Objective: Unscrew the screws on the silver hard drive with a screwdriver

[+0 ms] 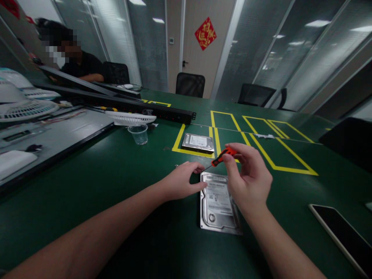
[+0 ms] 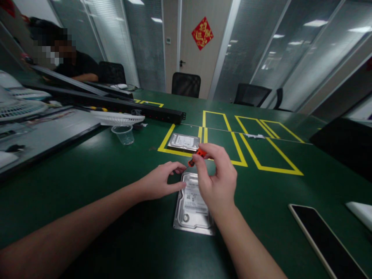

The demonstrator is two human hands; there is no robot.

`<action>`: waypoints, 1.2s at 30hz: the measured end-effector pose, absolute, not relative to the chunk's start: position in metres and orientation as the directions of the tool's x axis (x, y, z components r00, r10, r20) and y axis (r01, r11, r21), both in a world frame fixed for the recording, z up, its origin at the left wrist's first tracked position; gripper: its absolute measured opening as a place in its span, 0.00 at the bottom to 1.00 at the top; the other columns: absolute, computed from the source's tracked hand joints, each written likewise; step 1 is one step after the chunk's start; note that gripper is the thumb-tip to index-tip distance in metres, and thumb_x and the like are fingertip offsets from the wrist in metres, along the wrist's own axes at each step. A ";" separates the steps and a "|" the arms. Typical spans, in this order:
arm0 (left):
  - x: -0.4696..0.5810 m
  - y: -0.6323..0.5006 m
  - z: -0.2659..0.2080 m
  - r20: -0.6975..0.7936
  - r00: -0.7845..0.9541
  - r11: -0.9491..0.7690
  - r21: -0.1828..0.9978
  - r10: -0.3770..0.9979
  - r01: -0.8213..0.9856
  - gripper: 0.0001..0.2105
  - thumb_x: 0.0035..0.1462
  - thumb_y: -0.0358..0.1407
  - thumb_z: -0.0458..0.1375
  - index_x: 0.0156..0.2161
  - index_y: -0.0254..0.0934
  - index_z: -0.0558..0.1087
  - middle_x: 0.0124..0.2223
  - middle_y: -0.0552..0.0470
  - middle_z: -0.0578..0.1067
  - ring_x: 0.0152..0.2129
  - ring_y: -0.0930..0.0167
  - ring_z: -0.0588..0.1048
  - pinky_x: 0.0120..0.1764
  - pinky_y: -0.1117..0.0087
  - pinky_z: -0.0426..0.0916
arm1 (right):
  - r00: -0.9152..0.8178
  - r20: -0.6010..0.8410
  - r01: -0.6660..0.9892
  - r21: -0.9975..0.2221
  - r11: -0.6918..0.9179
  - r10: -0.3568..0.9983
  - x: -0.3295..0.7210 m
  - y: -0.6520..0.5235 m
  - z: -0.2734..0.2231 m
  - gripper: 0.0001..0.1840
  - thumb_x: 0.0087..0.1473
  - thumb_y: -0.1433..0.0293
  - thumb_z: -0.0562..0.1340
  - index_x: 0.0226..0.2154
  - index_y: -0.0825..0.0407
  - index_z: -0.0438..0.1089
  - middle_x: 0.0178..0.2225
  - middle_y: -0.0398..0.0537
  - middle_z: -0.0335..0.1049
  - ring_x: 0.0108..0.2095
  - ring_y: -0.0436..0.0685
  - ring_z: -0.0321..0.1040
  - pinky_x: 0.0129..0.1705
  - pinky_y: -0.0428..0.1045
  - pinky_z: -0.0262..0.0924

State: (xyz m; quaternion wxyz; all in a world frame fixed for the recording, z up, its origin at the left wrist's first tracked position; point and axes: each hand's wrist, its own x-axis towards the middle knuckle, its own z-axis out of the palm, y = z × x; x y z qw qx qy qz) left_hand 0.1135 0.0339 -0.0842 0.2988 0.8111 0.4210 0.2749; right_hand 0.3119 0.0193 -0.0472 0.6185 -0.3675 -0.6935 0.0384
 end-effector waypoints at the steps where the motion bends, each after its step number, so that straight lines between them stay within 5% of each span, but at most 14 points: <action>1: 0.114 0.034 -0.084 0.195 0.496 -0.469 0.714 0.846 0.520 0.21 0.60 0.42 0.67 0.56 0.38 0.73 0.52 0.43 0.79 0.50 0.58 0.78 0.52 0.55 0.73 | 0.023 0.824 0.459 -0.512 0.726 0.566 0.313 0.019 -0.047 0.15 0.65 0.70 0.65 0.53 0.45 0.74 0.50 0.51 0.78 0.48 0.62 0.77 0.50 0.61 0.75; 6: 0.114 0.034 -0.084 0.193 0.488 -0.466 0.707 0.851 0.533 0.21 0.60 0.42 0.67 0.55 0.37 0.73 0.51 0.43 0.79 0.49 0.58 0.77 0.53 0.54 0.73 | -0.014 0.806 0.410 -0.535 0.738 0.592 0.314 0.017 -0.047 0.19 0.69 0.72 0.58 0.59 0.44 0.72 0.58 0.53 0.74 0.57 0.65 0.75 0.59 0.66 0.72; 14: 0.114 0.034 -0.083 0.183 0.492 -0.456 0.721 0.851 0.522 0.22 0.59 0.41 0.68 0.56 0.37 0.73 0.52 0.42 0.79 0.50 0.57 0.77 0.53 0.53 0.73 | 0.049 0.840 0.453 -0.501 0.737 0.541 0.312 0.021 -0.048 0.16 0.62 0.73 0.67 0.52 0.46 0.74 0.49 0.52 0.74 0.48 0.62 0.75 0.49 0.61 0.74; 20: 0.114 0.034 -0.083 0.186 0.496 -0.462 0.718 0.848 0.521 0.21 0.60 0.41 0.68 0.56 0.36 0.73 0.52 0.42 0.79 0.50 0.57 0.77 0.53 0.54 0.72 | 0.008 0.811 0.300 -0.560 0.773 0.585 0.311 0.018 -0.050 0.20 0.64 0.76 0.63 0.56 0.46 0.73 0.58 0.55 0.72 0.56 0.65 0.75 0.55 0.64 0.74; 29: 0.114 0.034 -0.083 0.189 0.494 -0.467 0.705 0.849 0.534 0.21 0.60 0.41 0.67 0.56 0.36 0.73 0.51 0.42 0.79 0.50 0.57 0.77 0.53 0.54 0.72 | 0.011 0.858 0.440 -0.465 0.768 0.514 0.313 0.021 -0.046 0.17 0.59 0.75 0.69 0.50 0.45 0.77 0.46 0.50 0.77 0.49 0.62 0.76 0.52 0.62 0.73; 36: 0.114 0.035 -0.086 0.186 0.492 -0.463 0.708 0.850 0.533 0.22 0.60 0.41 0.67 0.56 0.35 0.73 0.51 0.42 0.79 0.49 0.58 0.77 0.52 0.55 0.73 | -0.046 0.825 0.426 -0.493 0.758 0.563 0.315 0.016 -0.046 0.22 0.68 0.76 0.58 0.60 0.46 0.73 0.57 0.54 0.75 0.57 0.65 0.75 0.59 0.66 0.70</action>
